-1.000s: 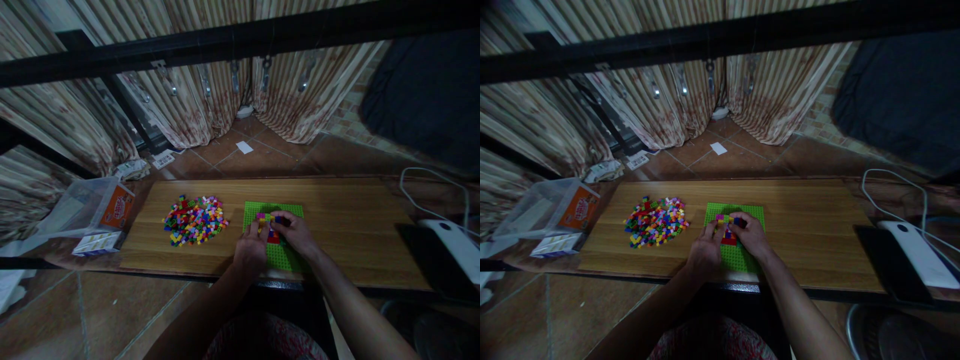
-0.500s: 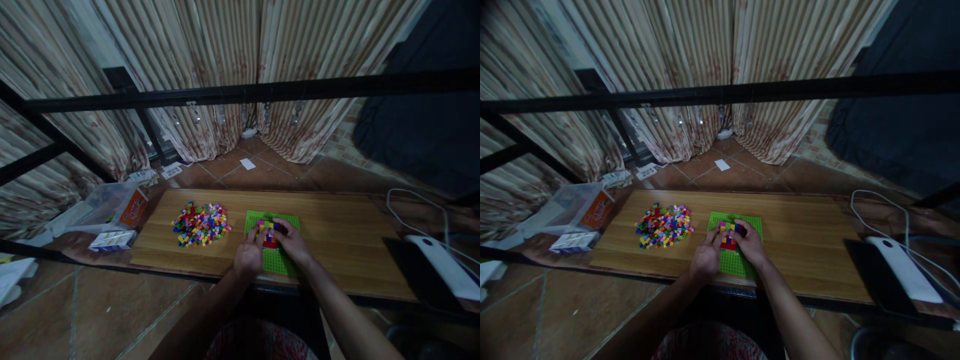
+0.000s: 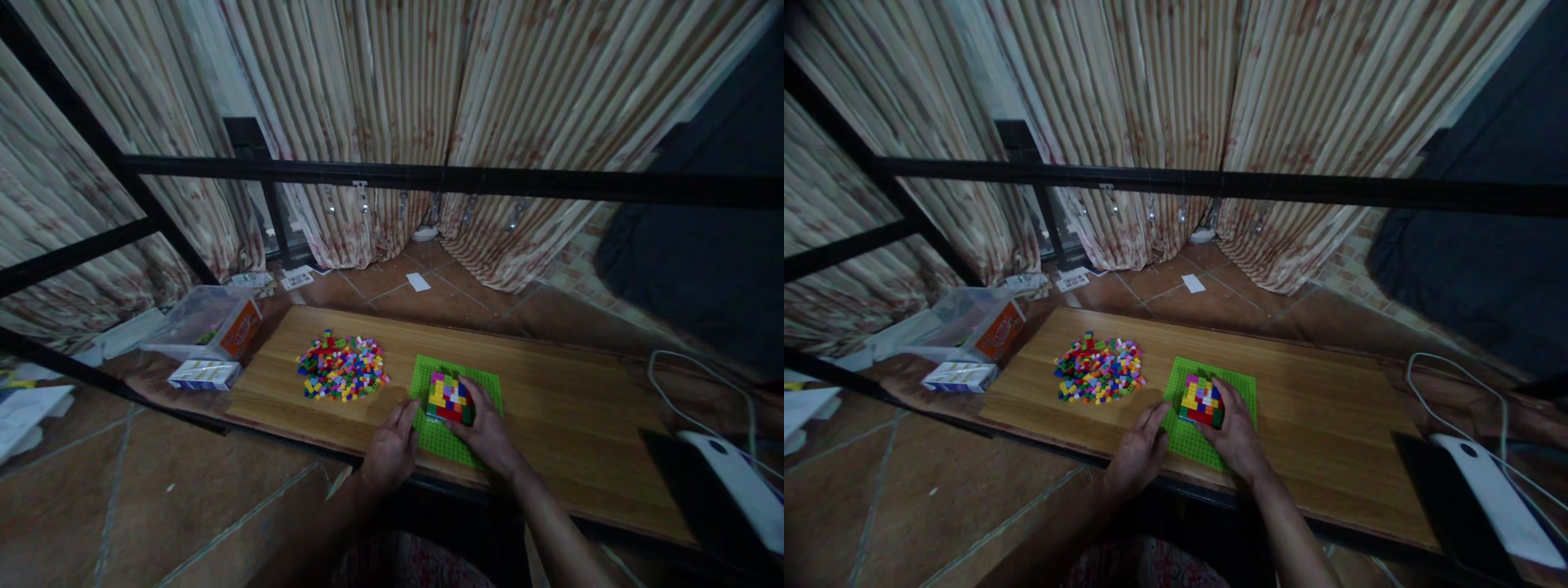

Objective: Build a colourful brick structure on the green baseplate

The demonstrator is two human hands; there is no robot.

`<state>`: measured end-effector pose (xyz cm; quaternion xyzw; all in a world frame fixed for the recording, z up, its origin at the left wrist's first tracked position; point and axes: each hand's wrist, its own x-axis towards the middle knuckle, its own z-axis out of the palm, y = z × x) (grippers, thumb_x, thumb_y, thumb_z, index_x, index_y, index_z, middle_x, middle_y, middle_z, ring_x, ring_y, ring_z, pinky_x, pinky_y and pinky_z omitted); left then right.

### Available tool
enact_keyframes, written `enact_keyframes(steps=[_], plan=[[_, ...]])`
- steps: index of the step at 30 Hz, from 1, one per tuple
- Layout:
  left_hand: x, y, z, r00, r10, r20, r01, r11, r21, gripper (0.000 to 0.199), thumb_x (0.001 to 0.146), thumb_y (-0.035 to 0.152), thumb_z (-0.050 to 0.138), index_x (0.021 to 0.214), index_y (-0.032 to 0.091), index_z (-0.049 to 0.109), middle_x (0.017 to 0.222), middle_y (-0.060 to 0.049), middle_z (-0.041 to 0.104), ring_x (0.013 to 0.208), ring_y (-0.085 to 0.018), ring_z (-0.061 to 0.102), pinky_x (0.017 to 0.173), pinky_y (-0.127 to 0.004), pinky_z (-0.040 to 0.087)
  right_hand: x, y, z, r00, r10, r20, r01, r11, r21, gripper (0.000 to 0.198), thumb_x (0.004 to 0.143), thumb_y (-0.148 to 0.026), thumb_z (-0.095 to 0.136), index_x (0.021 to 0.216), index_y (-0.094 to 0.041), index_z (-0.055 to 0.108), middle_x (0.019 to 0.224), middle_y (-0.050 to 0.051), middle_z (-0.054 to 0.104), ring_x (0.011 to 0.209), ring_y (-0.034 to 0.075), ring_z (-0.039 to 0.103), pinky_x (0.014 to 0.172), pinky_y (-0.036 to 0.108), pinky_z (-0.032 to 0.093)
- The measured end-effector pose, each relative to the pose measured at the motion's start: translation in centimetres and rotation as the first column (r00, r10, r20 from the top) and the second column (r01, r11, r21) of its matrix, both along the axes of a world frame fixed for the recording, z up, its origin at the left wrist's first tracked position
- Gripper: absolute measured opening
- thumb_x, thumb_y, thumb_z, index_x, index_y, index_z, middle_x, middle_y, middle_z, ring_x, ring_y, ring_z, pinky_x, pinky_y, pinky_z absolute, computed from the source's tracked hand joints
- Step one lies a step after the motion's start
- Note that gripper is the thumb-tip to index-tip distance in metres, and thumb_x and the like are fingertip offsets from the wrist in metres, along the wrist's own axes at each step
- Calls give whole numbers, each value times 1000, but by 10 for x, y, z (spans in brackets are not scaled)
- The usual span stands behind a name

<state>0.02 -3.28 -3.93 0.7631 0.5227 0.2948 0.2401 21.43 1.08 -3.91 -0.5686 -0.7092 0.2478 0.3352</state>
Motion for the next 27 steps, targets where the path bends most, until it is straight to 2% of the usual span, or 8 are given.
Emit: enact_keyframes(steps=[9, 19, 24, 27], plan=[[-34, -13, -5, 995, 69, 77, -75, 993, 87, 39, 91, 16, 41, 128, 22, 51, 132, -10, 55, 125, -19, 52, 105, -41, 47, 12, 4, -8, 999, 43, -2, -44, 999, -26, 77, 71, -36, 69, 141, -30, 37, 142, 8, 42, 130, 29, 42, 111, 51, 32], [-92, -22, -8, 972, 237, 5, -234, 958, 164, 29, 90, 18, 42, 111, 21, 63, 118, -9, 63, 115, -20, 58, 100, -39, 51, 29, 21, 2, 987, 154, 52, -150, 986, -79, 76, 73, -31, 66, 143, -30, 36, 149, 7, 36, 137, 28, 36, 114, 51, 27], [-117, -25, -8, 939, 343, 24, -341, 919, 196, 28, 89, 17, 42, 104, 21, 65, 111, -7, 66, 105, -18, 63, 94, -35, 53, 30, 13, 9, 985, 116, 129, -114, 993, -29, 74, 75, -32, 62, 143, -27, 36, 150, 9, 34, 136, 31, 37, 112, 51, 31], [-141, -22, -5, 882, 471, 12, -464, 864, 197, 29, 86, 14, 40, 100, 21, 65, 106, -6, 67, 101, -18, 63, 92, -36, 53, 18, -4, 19, 992, 28, 123, -35, 998, 49, 65, 80, -35, 57, 141, -29, 39, 147, 8, 40, 133, 31, 41, 111, 50, 34]])
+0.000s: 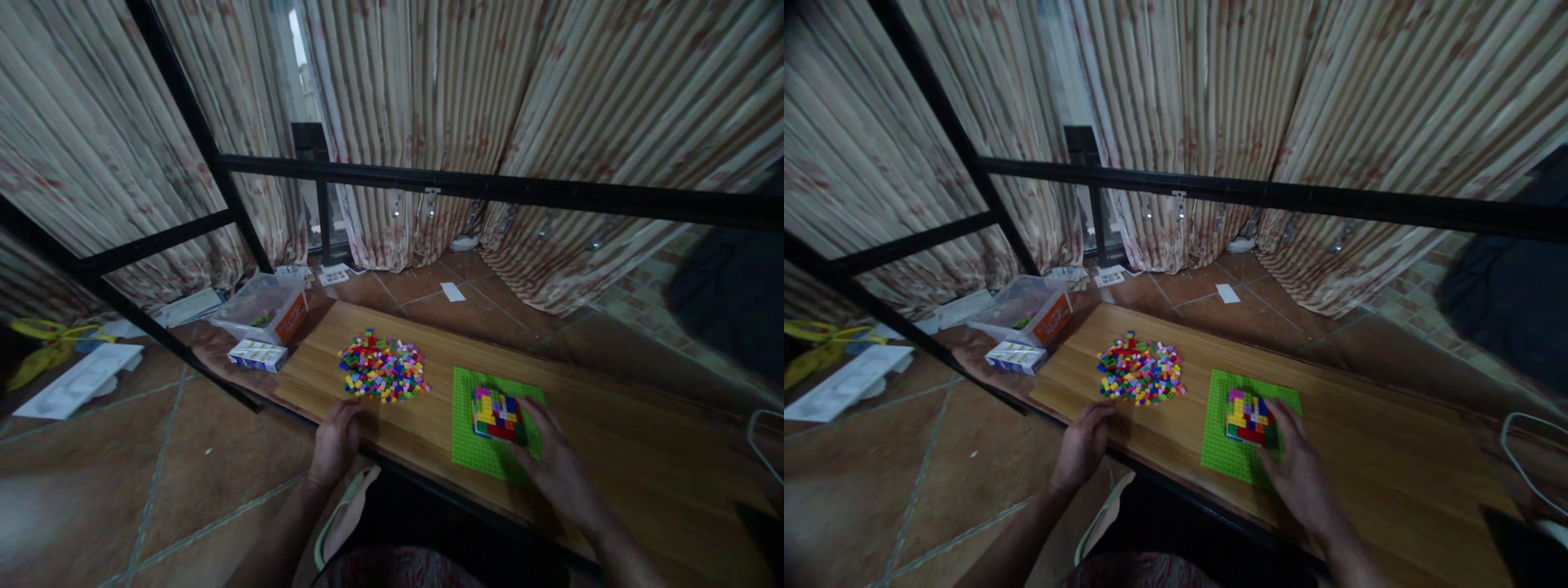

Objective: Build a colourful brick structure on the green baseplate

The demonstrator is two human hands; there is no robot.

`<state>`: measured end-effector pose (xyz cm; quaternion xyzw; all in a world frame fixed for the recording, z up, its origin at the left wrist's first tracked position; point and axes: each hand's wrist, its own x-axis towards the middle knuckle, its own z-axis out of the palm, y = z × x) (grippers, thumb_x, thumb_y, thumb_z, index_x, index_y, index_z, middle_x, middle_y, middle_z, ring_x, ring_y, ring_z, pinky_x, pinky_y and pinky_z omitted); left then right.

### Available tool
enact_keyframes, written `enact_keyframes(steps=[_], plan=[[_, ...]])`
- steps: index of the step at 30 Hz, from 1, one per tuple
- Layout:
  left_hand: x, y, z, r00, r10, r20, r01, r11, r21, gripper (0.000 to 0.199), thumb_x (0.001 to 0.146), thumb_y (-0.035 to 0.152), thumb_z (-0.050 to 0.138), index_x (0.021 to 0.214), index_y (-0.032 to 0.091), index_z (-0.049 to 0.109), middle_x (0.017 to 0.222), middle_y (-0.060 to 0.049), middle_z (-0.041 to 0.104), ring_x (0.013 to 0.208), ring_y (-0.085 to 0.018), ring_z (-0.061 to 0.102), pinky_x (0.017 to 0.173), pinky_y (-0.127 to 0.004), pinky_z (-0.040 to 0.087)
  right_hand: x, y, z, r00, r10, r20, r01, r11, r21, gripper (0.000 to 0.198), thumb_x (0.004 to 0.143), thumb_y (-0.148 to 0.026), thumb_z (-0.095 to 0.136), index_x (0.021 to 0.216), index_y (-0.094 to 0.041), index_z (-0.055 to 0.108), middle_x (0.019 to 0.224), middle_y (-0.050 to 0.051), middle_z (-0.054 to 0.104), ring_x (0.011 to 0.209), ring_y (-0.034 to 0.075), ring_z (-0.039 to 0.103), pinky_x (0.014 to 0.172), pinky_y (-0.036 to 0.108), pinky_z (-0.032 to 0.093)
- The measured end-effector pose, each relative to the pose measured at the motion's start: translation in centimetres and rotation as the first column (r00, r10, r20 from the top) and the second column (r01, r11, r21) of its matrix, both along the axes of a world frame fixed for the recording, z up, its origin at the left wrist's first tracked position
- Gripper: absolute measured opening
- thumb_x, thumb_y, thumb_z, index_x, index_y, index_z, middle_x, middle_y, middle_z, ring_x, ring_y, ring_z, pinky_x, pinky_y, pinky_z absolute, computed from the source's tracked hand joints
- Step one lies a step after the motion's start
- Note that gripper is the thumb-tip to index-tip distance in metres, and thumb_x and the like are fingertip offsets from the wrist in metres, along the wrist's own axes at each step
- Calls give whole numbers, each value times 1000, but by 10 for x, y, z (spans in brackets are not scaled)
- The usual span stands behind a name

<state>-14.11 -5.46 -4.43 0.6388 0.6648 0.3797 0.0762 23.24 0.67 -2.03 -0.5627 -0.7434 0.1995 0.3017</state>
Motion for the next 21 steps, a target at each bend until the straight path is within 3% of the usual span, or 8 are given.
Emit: enact_keyframes(steps=[3, 8, 14, 21], plan=[[-32, 14, 5, 988, 147, -38, -147, 989, 0, 28, 85, 16, 40, 98, 19, 64, 103, -8, 67, 100, -20, 62, 92, -37, 52, -23, -21, 8, 999, -47, -17, 48, 999, 23, 53, 86, -38, 51, 138, -30, 43, 141, 7, 46, 128, 28, 48, 107, 48, 39], [-77, 62, 8, 926, 322, -199, -327, 945, 7, 30, 83, 17, 41, 105, 13, 62, 107, -13, 64, 103, -26, 58, 93, -40, 48, -75, -47, 11, 991, 135, 19, -135, 990, -41, 43, 90, -34, 47, 133, -29, 49, 140, 6, 49, 130, 24, 46, 108, 46, 40], [-97, 109, -4, 883, 266, -388, -291, 957, -7, 33, 82, 14, 43, 109, 10, 61, 110, -17, 62, 106, -29, 55, 94, -42, 44, -119, -40, 13, 968, 250, -22, -251, 966, -67, 41, 89, -29, 47, 130, -30, 52, 137, 6, 52, 127, 23, 49, 106, 45, 42], [-96, 116, -12, 875, 241, -420, -265, 964, 1, 32, 87, 14, 38, 107, 9, 62, 108, -18, 63, 107, -29, 53, 96, -43, 41, -170, 4, 16, 962, 221, -158, -230, 972, -41, 31, 89, -32, 49, 117, -25, 61, 120, 7, 64, 113, 22, 59, 100, 41, 45]])
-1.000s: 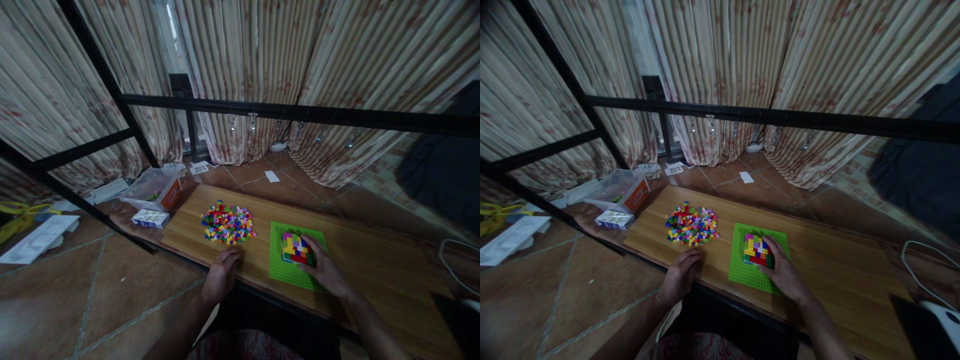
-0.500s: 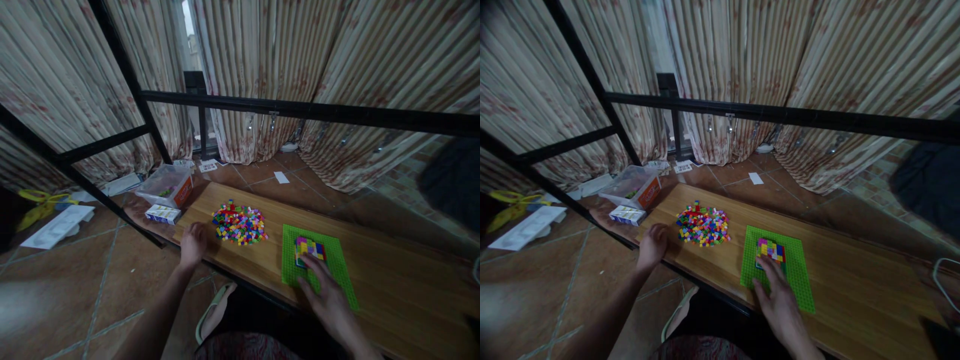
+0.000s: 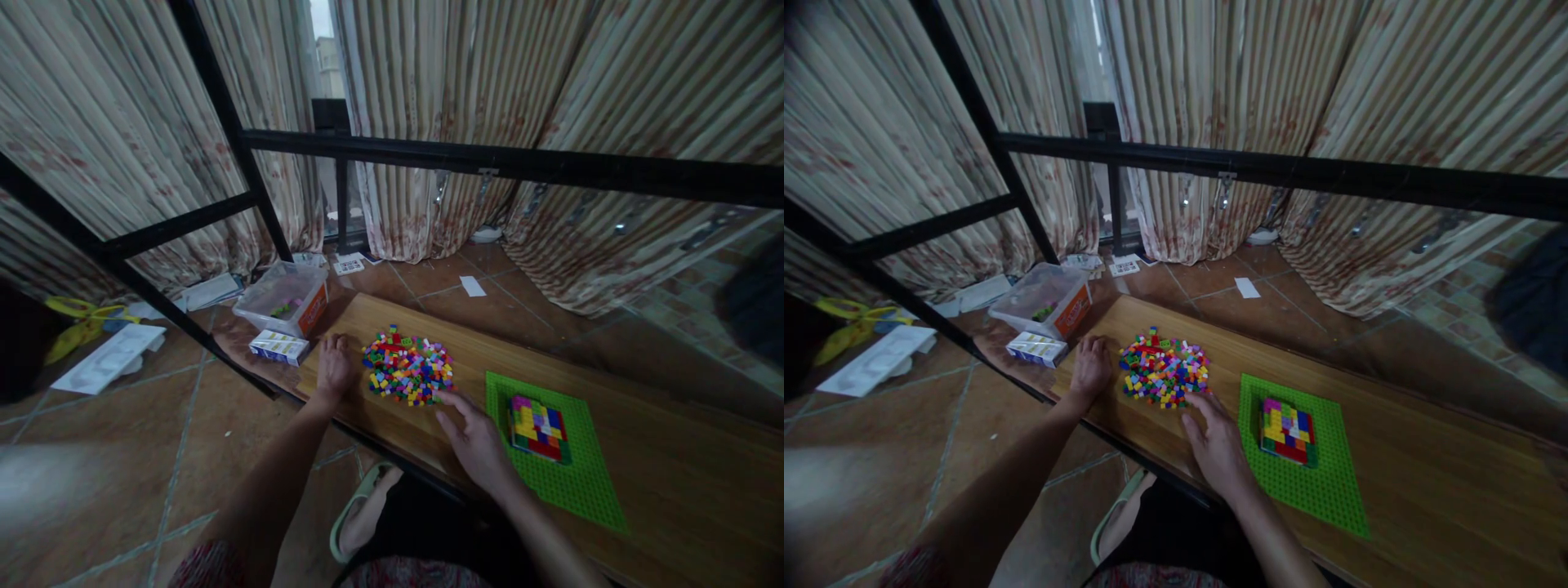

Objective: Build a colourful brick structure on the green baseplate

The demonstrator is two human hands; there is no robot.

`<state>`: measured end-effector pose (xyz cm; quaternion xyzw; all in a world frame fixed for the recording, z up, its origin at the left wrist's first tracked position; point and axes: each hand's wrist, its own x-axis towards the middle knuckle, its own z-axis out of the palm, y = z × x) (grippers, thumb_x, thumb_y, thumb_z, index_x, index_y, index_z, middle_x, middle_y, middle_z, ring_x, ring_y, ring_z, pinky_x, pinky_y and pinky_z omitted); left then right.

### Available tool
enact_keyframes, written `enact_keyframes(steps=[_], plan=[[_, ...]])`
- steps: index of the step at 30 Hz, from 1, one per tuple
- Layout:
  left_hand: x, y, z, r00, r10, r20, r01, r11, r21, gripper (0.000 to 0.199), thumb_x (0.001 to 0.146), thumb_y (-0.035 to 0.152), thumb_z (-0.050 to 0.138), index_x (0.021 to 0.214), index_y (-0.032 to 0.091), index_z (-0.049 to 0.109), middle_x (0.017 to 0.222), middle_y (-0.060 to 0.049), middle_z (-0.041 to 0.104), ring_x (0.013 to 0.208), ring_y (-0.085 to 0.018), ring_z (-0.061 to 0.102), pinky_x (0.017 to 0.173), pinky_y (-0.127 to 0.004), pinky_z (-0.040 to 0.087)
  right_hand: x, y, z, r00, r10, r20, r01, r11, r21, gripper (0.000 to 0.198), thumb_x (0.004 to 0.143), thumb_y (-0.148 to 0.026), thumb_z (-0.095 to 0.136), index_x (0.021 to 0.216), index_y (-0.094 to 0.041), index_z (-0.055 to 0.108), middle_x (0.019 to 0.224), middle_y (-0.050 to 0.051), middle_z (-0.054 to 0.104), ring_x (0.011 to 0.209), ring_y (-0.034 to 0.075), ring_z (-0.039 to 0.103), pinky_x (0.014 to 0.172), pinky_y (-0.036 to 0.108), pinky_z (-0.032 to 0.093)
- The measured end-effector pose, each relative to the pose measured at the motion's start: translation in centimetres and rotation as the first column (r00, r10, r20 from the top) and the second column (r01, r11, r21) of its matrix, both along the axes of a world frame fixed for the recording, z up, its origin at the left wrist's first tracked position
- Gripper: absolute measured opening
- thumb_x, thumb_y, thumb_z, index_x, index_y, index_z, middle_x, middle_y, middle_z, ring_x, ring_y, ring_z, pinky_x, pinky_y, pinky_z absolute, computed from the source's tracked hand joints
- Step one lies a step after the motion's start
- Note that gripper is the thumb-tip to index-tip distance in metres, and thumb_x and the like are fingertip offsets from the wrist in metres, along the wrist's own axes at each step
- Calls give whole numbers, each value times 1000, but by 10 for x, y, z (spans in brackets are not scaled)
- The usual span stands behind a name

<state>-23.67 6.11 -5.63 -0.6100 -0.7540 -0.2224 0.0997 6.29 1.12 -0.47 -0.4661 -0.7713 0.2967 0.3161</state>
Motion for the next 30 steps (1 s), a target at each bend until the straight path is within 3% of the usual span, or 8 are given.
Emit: enact_keyframes(steps=[3, 5, 12, 16, 25, 28, 30], plan=[[1, -1, 1, 1000, 12, -8, -11, 1000, 2, 32, 87, 15, 38, 107, 8, 62, 107, -17, 63, 104, -29, 53, 95, -43, 41, -37, 30, -2, 999, -48, -20, 47, 999, -19, 28, 90, -31, 48, 111, -21, 63, 104, 8, 68, 95, 20, 64, 87, 36, 50], [1, -1, 1, 1000, 22, -1, -22, 1000, 7, 31, 87, 15, 39, 106, 9, 63, 107, -16, 63, 103, -28, 53, 95, -42, 41, -62, 50, -2, 998, -54, 14, 53, 998, 29, 27, 89, -28, 48, 108, -19, 64, 105, 8, 68, 96, 21, 63, 88, 35, 49], [2, -1, 2, 997, 50, 64, -52, 998, 24, 30, 86, 15, 40, 105, 10, 63, 106, -15, 62, 101, -28, 53, 93, -42, 43, -113, 96, -1, 926, -71, 371, 27, 992, 122, 26, 87, -21, 51, 106, -16, 68, 101, 11, 66, 100, 23, 58, 93, 33, 41], [3, -2, 2, 996, 56, 75, -58, 998, 30, 31, 86, 16, 41, 106, 9, 62, 109, -16, 61, 103, -28, 51, 93, -42, 43, -120, 102, -6, 903, -76, 423, 39, 995, 96, 23, 86, -19, 51, 98, -18, 70, 95, 10, 66, 96, 23, 58, 90, 31, 41], [1, -1, 2, 997, 49, 62, -51, 999, 20, 30, 85, 16, 41, 104, 10, 63, 105, -15, 62, 101, -29, 53, 92, -42, 43, -117, 97, -7, 919, -152, 363, 129, 988, 85, 16, 85, -17, 53, 85, -20, 68, 90, 6, 69, 91, 19, 60, 85, 28, 41], [0, 0, 3, 998, 39, 55, -40, 999, 24, 30, 84, 17, 41, 104, 11, 63, 105, -15, 63, 101, -28, 54, 93, -42, 42, -107, 84, -2, 946, -187, 265, 182, 982, 44, 17, 87, -20, 50, 90, -20, 66, 85, 4, 70, 80, 18, 62, 75, 28, 43], [-1, 0, 3, 998, 30, 54, -31, 999, 27, 31, 84, 17, 41, 105, 11, 63, 106, -15, 63, 102, -28, 54, 94, -43, 41, -96, 70, 1, 977, -184, 108, 185, 983, -5, 18, 87, -23, 48, 93, -21, 65, 81, 2, 70, 72, 17, 62, 69, 27, 44]])
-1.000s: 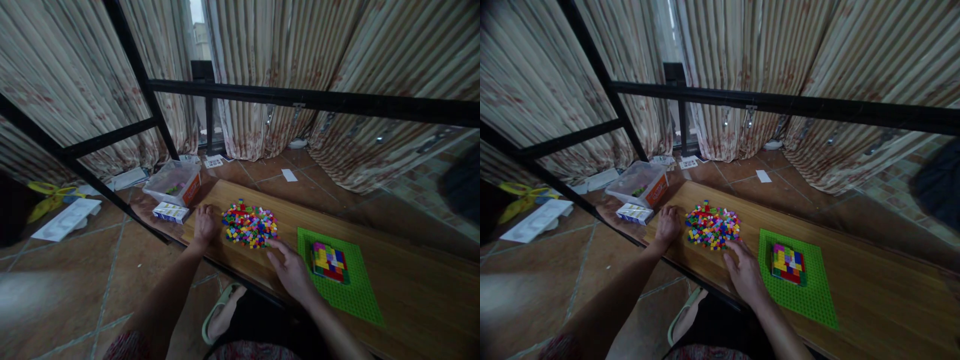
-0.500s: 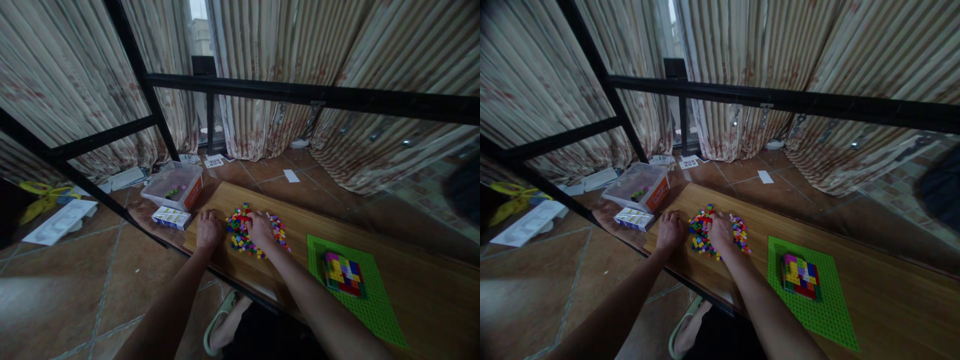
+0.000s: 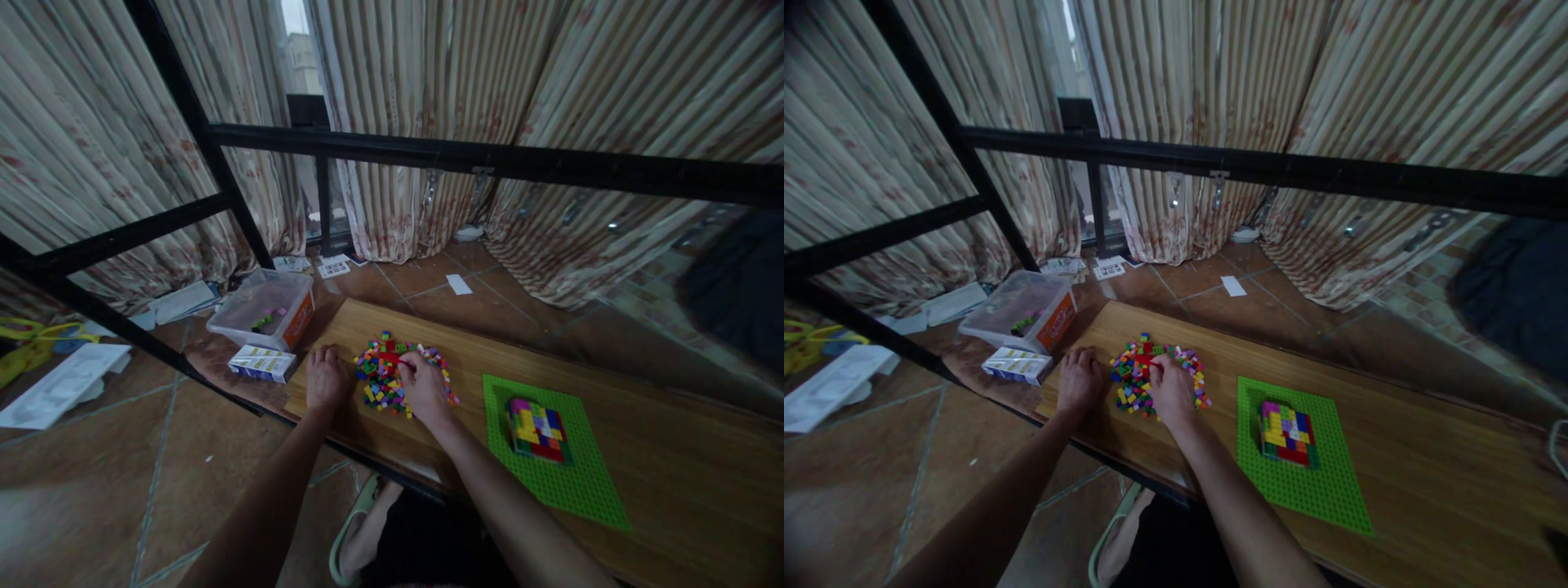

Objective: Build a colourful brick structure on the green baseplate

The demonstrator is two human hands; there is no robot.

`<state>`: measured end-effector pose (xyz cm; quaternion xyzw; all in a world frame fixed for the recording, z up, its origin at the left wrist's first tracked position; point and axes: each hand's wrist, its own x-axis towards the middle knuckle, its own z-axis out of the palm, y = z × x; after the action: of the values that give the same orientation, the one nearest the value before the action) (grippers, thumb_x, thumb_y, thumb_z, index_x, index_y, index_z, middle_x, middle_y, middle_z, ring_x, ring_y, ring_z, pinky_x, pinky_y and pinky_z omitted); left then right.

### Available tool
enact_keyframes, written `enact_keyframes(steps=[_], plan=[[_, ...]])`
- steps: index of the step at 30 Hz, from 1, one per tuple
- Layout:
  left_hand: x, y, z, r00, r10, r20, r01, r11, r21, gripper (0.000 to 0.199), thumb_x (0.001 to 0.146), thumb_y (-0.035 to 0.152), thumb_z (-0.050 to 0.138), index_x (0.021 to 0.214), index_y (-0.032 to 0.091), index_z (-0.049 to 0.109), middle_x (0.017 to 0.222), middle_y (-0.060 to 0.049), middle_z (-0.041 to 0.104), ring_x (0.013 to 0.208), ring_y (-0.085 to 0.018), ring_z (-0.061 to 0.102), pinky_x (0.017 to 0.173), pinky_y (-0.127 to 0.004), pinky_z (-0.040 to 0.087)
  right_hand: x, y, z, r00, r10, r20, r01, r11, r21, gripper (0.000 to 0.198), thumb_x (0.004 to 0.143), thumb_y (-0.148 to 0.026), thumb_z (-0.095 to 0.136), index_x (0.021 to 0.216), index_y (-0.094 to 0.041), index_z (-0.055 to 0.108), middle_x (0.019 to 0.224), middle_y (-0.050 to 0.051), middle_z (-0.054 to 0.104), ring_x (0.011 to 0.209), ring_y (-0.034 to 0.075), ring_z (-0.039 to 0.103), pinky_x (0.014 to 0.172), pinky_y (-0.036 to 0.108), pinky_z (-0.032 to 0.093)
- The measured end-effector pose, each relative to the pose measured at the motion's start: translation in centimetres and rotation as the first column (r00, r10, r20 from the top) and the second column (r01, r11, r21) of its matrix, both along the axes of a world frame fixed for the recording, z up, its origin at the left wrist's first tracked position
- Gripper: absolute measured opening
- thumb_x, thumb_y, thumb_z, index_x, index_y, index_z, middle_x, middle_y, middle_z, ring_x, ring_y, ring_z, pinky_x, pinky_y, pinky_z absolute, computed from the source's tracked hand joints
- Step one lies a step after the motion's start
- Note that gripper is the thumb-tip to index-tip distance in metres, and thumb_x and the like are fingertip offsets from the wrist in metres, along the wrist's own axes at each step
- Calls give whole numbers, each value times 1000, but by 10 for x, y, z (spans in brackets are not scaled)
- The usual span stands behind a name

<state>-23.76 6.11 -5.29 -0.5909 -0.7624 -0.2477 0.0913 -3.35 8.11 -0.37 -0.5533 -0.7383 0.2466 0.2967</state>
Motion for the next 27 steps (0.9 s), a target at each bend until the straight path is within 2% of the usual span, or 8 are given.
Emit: enact_keyframes(steps=[4, 8, 12, 18, 24, 27], plan=[[-3, 1, -1, 1000, -4, -7, 4, 1000, -1, 34, 84, 20, 40, 107, 9, 62, 108, -18, 62, 104, -30, 54, 94, -45, 40, 27, -35, 5, 942, 20, -336, -36, 999, -39, 17, 86, -29, 50, 91, -21, 63, 80, 2, 68, 69, 15, 62, 65, 25, 47], [-6, 4, -2, 999, -33, -23, 33, 999, -3, 34, 84, 21, 39, 106, 9, 62, 107, -18, 63, 104, -31, 54, 93, -46, 40, 56, -69, 7, 876, -71, -477, 16, 993, -119, 18, 84, -36, 55, 89, -21, 64, 78, 2, 67, 70, 16, 61, 65, 26, 48], [-7, 4, -1, 998, -43, -49, 43, 999, -4, 36, 85, 22, 38, 106, 7, 62, 106, -19, 63, 104, -31, 55, 94, -45, 40, 88, -95, 6, 820, -183, -542, 66, 972, -228, 21, 83, -41, 58, 84, -21, 62, 75, 1, 65, 70, 17, 62, 65, 27, 50], [-5, 2, 2, 998, -46, -53, 46, 999, 2, 36, 84, 22, 37, 106, 8, 61, 106, -19, 63, 105, -32, 55, 94, -47, 40, 146, -111, 4, 669, -378, -640, 125, 906, -405, 33, 72, -50, 70, 81, -21, 60, 68, -2, 63, 60, 16, 63, 57, 28, 52], [-9, 2, 4, 997, -45, 56, 45, 999, 11, 32, 83, 24, 39, 101, 11, 61, 104, -18, 62, 106, -32, 55, 95, -48, 42, 188, -110, 0, 627, -496, -600, 333, 868, -370, 40, 64, -52, 75, 83, -20, 61, 71, 0, 67, 55, 14, 60, 54, 29, 51], [-9, -1, 10, 992, -37, 118, 25, 994, 103, 31, 83, 25, 41, 103, 11, 60, 107, -18, 60, 109, -31, 53, 95, -47, 43, 200, -102, 5, 683, -497, -535, 376, 867, -326, 37, 66, -48, 73, 87, -20, 60, 74, 2, 69, 57, 15, 61, 53, 28, 49]])
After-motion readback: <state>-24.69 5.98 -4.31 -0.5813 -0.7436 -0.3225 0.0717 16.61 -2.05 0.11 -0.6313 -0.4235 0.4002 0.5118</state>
